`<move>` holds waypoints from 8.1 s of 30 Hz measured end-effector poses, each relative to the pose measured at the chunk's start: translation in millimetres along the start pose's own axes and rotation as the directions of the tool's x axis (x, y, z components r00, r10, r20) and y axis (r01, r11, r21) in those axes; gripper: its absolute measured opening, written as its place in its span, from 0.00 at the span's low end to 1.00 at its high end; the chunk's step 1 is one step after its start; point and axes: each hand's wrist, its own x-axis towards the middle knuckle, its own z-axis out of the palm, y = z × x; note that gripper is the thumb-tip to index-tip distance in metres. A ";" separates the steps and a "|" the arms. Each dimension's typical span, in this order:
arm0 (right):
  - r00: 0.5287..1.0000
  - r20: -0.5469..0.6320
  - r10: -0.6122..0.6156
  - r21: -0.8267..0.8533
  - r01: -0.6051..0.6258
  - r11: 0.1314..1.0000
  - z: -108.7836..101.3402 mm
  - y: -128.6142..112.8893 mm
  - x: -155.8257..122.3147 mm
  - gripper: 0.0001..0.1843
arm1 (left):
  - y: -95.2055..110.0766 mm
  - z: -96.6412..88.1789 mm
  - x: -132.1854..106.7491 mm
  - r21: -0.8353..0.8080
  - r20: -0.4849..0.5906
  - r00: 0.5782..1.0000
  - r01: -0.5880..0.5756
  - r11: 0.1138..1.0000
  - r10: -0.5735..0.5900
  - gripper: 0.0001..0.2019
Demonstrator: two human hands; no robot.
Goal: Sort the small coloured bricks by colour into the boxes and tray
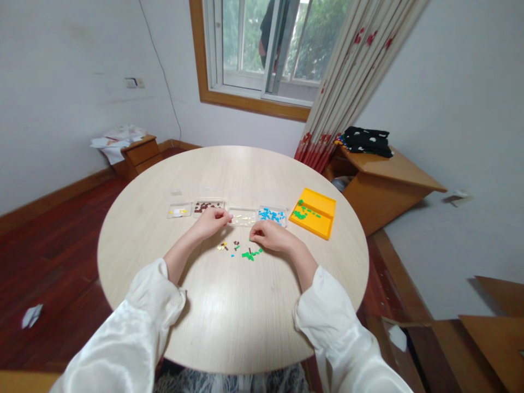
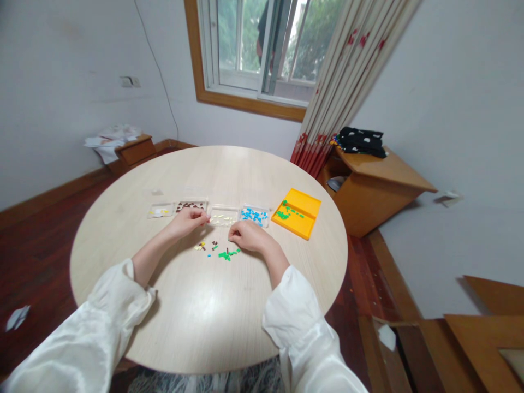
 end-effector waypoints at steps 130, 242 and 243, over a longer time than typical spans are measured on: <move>0.602 -0.562 0.567 -0.091 -0.727 0.681 -39.1 107.3 -29.9 0.16 | 1.8 -4.6 -1.5 0.060 -0.006 0.999 -0.040 0.997 0.041 0.14; 0.918 -0.393 0.044 0.151 0.018 0.988 -6.9 19.5 -0.6 0.10 | 3.8 -9.2 -0.1 0.086 -0.028 0.998 -0.053 0.995 0.056 0.19; 0.947 -0.320 0.004 0.160 0.050 0.986 0.0 10.3 2.1 0.09 | 3.3 -9.4 0.1 0.091 -0.018 0.998 -0.059 0.994 0.061 0.20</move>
